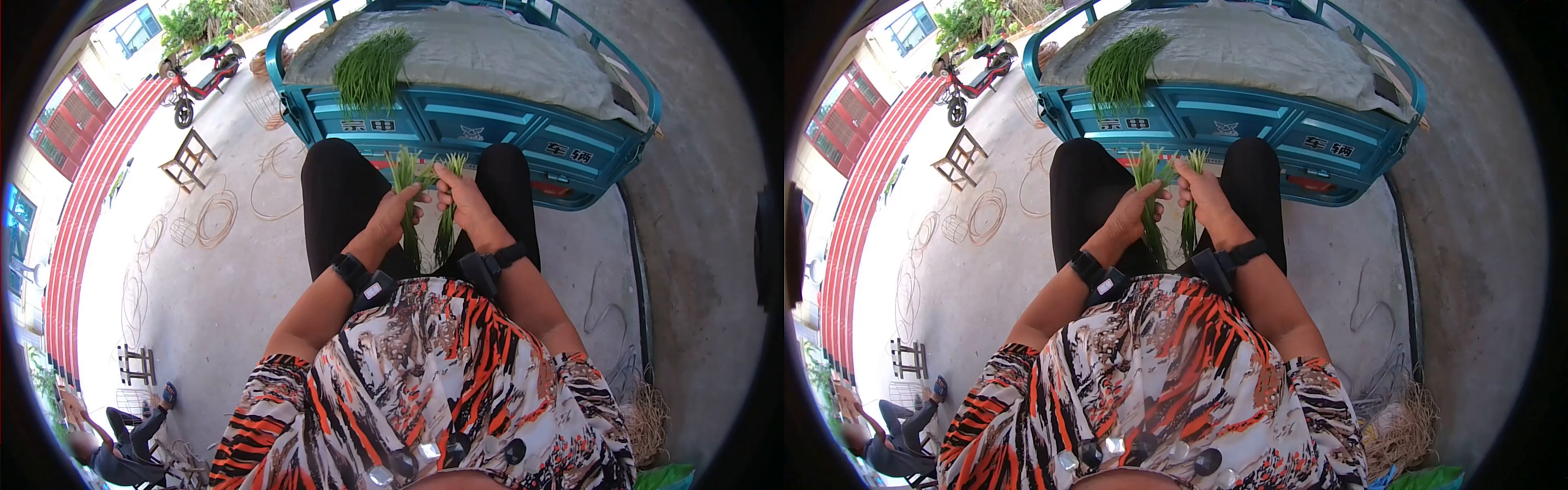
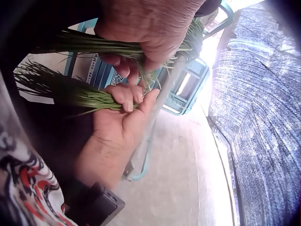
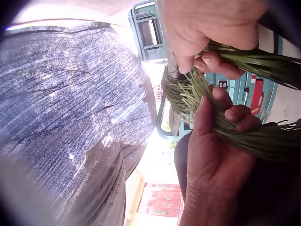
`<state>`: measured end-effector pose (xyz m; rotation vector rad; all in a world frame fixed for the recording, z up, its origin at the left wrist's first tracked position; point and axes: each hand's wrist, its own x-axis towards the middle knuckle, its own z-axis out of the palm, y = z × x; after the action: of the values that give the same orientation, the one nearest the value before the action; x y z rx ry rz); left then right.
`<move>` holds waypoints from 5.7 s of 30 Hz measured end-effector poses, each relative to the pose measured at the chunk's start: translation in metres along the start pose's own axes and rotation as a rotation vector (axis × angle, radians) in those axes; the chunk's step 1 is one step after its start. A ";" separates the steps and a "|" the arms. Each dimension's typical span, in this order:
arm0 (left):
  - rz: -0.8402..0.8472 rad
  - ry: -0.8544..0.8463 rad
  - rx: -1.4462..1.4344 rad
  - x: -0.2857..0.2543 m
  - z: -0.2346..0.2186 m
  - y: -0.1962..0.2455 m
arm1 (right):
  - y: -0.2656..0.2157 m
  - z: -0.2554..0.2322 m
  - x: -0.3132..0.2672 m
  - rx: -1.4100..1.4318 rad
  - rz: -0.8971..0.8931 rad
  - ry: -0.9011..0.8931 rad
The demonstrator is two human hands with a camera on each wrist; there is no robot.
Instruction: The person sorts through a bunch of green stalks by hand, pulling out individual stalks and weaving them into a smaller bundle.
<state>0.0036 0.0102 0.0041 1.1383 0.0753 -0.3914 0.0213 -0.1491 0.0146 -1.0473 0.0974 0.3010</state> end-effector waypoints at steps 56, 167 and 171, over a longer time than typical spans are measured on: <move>-0.061 -0.139 0.066 -0.002 0.004 -0.001 | -0.003 -0.002 -0.002 0.051 -0.037 -0.013; 0.046 -0.133 0.194 -0.003 0.007 -0.006 | 0.005 -0.001 -0.003 -0.311 -0.136 -0.026; 0.043 -0.101 0.273 0.000 0.004 -0.009 | -0.001 0.001 -0.007 -0.253 -0.081 -0.035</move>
<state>-0.0003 0.0038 -0.0017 1.3845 -0.0937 -0.4287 0.0153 -0.1499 0.0179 -1.2931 -0.0158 0.2624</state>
